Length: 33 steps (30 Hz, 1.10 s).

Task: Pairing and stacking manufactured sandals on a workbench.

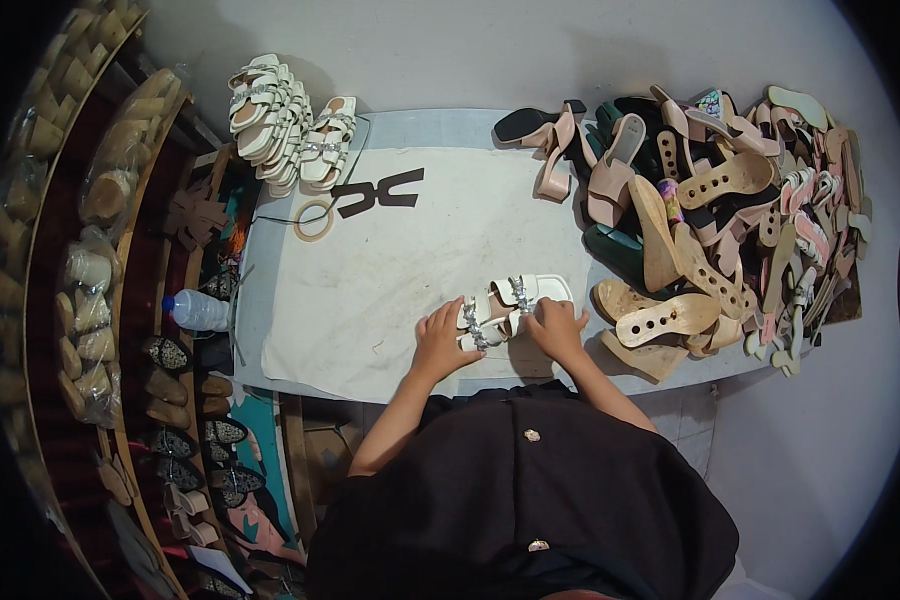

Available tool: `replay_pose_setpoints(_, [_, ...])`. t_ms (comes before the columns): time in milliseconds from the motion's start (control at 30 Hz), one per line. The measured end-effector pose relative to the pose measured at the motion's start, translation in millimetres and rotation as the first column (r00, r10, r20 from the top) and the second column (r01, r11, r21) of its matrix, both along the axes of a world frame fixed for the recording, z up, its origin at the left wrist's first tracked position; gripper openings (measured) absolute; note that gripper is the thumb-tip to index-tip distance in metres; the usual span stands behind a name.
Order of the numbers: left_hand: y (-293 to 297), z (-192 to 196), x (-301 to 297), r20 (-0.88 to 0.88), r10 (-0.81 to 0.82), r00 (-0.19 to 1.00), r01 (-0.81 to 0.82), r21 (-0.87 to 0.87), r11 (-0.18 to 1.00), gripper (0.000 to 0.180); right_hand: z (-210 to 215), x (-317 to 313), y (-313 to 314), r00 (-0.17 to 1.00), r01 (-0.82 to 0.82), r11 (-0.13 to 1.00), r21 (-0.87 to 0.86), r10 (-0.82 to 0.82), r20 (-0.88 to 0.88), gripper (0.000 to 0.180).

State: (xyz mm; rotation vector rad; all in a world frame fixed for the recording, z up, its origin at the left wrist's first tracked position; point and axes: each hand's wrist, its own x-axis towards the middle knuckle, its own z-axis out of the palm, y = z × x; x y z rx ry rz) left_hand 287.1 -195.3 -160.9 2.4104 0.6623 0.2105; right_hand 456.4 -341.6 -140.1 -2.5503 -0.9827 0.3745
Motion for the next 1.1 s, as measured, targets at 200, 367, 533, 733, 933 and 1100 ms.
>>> replay_pose_setpoints(200, [-1, 9, -1, -0.079, 0.01, 0.997, -0.003, 0.082, 0.997, 0.101, 5, 11, 0, 0.995, -0.007, 1.0, -0.006, 0.006, -0.099, 0.025])
replay_pose_setpoints(367, [-1, 6, 1, -0.078, -0.019, 0.997, 0.024, 0.074, 0.997, 0.103, -8, -15, 2, 0.997, -0.063, 0.996, -0.07, 0.065, 0.033, 0.022])
replay_pose_setpoints(533, [4, 14, -4, -0.05, -0.004, 0.999, 0.009, 0.087, 0.996, 0.101, -3, -2, 0, 1.0, -0.028, 1.0, -0.012, 0.028, 0.014, 0.024])
replay_pose_setpoints(733, [17, 13, -30, -0.088, 0.34, 0.936, -0.339, 0.019, 0.94, 0.059, 0, 45, -3, 0.99, 0.115, 0.982, 0.15, -0.127, 0.068, 0.043])
replay_pose_setpoints(933, [-2, 21, -30, -0.314, 0.303, 0.9, -0.305, 0.044, 0.951, 0.055, -6, 35, 7, 0.976, 0.112, 0.974, -0.196, -0.145, -0.164, 0.06])
replay_pose_setpoints(1100, [-2, -5, -34, -0.212, 0.38, 0.9, -0.393, -0.02, 0.919, 0.054, 3, 21, -2, 0.987, 0.071, 0.976, -0.206, -0.099, -0.128, 0.053])
